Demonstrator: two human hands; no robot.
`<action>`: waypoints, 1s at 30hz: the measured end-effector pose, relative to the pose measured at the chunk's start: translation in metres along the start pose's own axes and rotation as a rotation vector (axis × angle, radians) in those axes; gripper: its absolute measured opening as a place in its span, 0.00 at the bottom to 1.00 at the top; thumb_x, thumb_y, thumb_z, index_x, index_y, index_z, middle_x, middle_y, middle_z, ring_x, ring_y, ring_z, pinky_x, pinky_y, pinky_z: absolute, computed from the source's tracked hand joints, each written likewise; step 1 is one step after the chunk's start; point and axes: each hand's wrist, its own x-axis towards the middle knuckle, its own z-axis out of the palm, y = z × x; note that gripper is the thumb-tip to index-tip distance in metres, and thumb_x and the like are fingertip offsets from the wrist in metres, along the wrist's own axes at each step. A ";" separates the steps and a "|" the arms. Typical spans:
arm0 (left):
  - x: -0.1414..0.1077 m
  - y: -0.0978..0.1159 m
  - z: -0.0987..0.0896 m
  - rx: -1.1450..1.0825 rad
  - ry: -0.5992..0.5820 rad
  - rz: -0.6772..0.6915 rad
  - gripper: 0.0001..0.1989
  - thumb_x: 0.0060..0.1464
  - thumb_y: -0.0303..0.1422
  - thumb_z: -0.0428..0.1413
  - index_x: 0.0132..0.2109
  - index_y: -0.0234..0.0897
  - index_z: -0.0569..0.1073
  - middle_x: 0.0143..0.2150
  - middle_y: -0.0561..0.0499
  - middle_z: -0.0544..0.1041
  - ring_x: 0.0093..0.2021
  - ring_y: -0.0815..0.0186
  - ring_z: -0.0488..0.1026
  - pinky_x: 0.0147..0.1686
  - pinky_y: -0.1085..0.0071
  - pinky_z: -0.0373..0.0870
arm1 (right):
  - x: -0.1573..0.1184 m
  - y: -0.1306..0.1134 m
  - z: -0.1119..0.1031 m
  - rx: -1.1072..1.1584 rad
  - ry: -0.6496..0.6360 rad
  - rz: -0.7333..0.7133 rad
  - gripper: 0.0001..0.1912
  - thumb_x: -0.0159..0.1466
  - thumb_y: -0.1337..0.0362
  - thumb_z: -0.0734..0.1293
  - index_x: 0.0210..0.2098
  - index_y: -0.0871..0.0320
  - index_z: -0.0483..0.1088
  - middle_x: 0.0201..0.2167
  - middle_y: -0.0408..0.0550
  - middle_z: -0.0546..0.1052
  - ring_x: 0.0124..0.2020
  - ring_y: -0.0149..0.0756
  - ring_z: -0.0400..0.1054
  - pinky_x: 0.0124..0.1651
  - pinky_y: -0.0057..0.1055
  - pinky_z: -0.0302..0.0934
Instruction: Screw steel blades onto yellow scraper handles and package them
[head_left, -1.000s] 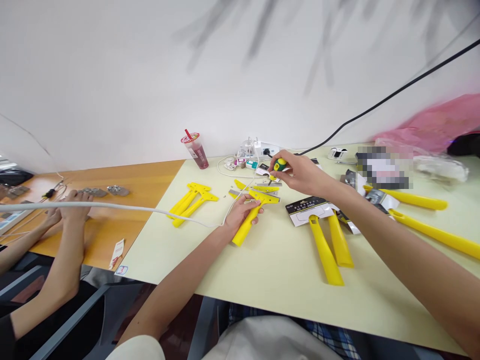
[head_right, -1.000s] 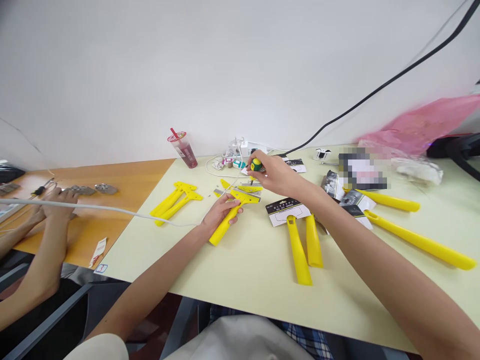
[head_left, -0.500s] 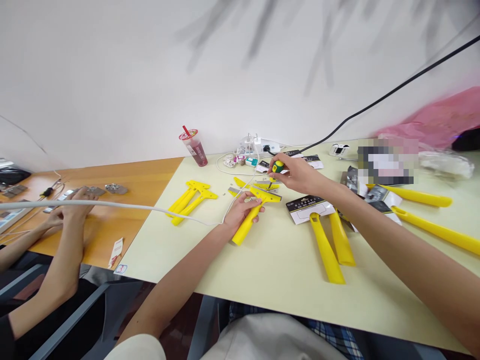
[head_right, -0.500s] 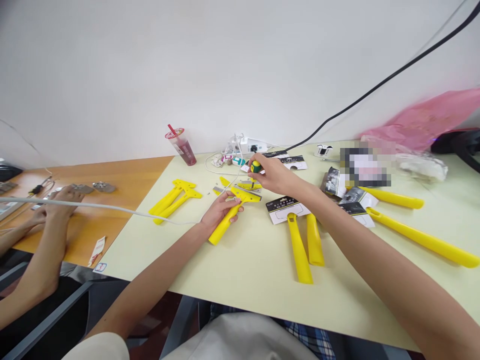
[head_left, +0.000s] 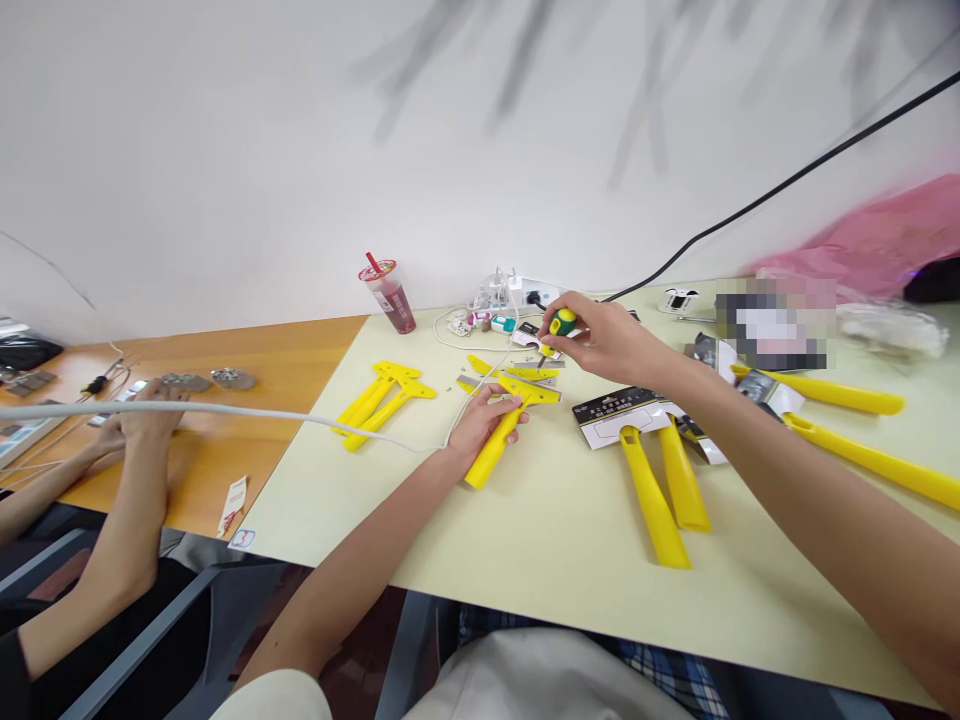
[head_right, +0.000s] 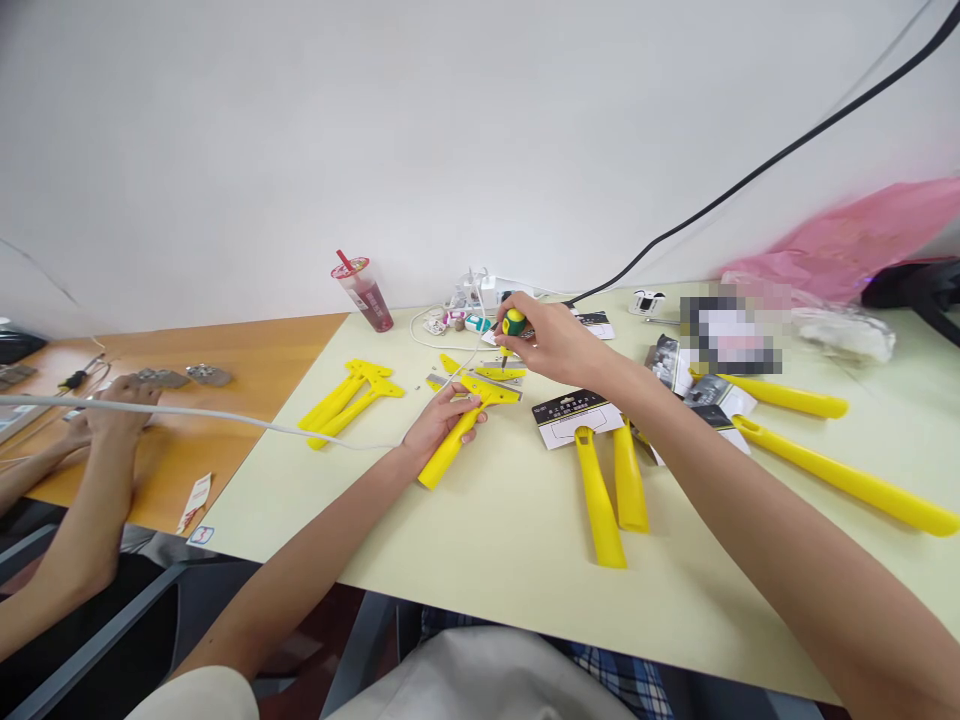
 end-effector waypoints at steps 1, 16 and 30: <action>0.001 0.000 -0.001 -0.001 0.005 0.003 0.30 0.44 0.33 0.77 0.46 0.40 0.66 0.48 0.45 0.82 0.36 0.66 0.80 0.21 0.77 0.63 | -0.001 -0.004 -0.003 0.011 0.009 -0.016 0.14 0.71 0.49 0.70 0.48 0.50 0.71 0.46 0.52 0.87 0.37 0.47 0.79 0.43 0.43 0.70; 0.006 0.001 -0.006 -0.014 0.012 0.019 0.27 0.48 0.34 0.76 0.44 0.40 0.66 0.49 0.43 0.82 0.37 0.68 0.78 0.21 0.78 0.62 | -0.008 -0.032 -0.012 0.013 -0.072 -0.072 0.13 0.73 0.49 0.70 0.50 0.49 0.73 0.44 0.50 0.86 0.42 0.50 0.80 0.50 0.48 0.74; 0.005 0.002 -0.005 -0.040 -0.003 0.019 0.26 0.48 0.34 0.76 0.44 0.39 0.67 0.51 0.41 0.82 0.36 0.69 0.77 0.21 0.78 0.61 | -0.008 -0.031 -0.014 -0.024 -0.096 -0.084 0.13 0.72 0.50 0.70 0.49 0.49 0.73 0.46 0.49 0.85 0.41 0.47 0.79 0.46 0.43 0.71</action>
